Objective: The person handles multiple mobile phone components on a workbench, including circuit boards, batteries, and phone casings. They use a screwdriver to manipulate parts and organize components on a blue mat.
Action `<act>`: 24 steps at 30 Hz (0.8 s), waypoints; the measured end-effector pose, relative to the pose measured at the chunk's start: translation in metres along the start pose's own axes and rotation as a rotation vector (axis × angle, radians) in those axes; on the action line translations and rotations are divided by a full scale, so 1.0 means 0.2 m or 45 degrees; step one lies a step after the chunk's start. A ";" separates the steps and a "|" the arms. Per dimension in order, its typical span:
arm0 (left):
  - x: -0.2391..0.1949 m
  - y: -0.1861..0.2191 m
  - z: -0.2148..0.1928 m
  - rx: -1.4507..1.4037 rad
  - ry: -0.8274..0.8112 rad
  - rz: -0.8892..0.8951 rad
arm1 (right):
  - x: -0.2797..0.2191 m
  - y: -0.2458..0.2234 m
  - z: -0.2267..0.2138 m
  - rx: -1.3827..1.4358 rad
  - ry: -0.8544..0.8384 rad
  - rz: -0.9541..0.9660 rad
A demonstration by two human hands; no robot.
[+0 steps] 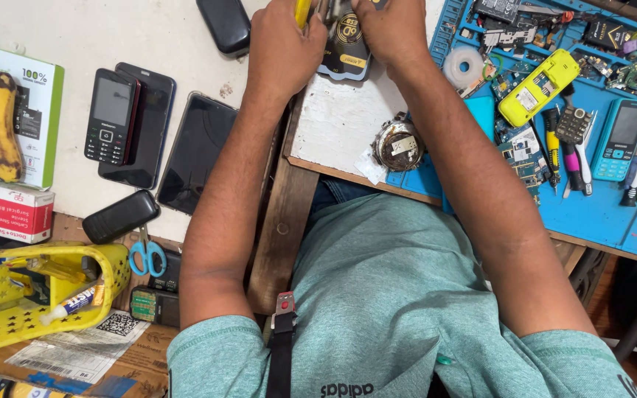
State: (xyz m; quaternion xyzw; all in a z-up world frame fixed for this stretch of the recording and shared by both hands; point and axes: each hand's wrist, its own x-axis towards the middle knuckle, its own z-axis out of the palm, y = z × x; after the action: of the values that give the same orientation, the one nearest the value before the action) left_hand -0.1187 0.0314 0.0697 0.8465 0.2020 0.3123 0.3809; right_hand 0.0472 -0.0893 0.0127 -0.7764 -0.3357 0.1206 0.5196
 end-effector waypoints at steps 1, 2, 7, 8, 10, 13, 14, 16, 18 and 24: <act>0.00 0.00 0.00 0.000 0.016 0.024 | 0.00 0.01 0.00 0.145 -0.048 0.109; 0.01 0.00 0.00 -0.008 -0.004 -0.022 | 0.01 0.01 0.00 0.290 -0.097 0.217; 0.01 0.00 0.00 -0.006 -0.057 -0.120 | 0.02 0.03 -0.01 0.343 -0.179 0.262; 0.00 0.00 0.00 -0.007 -0.045 -0.100 | 0.02 0.03 -0.02 0.346 -0.199 0.264; 0.01 0.00 0.00 -0.008 -0.016 -0.054 | 0.02 0.02 -0.02 0.369 -0.192 0.258; 0.01 0.01 0.00 -0.009 -0.079 -0.146 | 0.01 0.00 -0.03 0.371 -0.208 0.301; 0.02 0.01 0.00 -0.008 -0.085 -0.152 | 0.01 -0.01 -0.03 0.367 -0.217 0.322; 0.02 0.01 0.01 -0.006 -0.094 -0.168 | 0.01 -0.03 -0.03 0.361 -0.210 0.279; 0.02 0.01 0.01 -0.004 -0.070 -0.124 | 0.01 -0.04 -0.03 0.358 -0.207 0.275; 0.01 -0.03 0.01 -0.077 0.056 -0.037 | 0.02 -0.04 -0.04 0.381 -0.219 0.260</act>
State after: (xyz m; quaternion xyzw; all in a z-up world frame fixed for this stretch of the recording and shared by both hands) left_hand -0.1171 0.0358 0.0652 0.8245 0.2129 0.3315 0.4063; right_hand 0.0515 -0.0899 0.0247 -0.7074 -0.2766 0.2872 0.5836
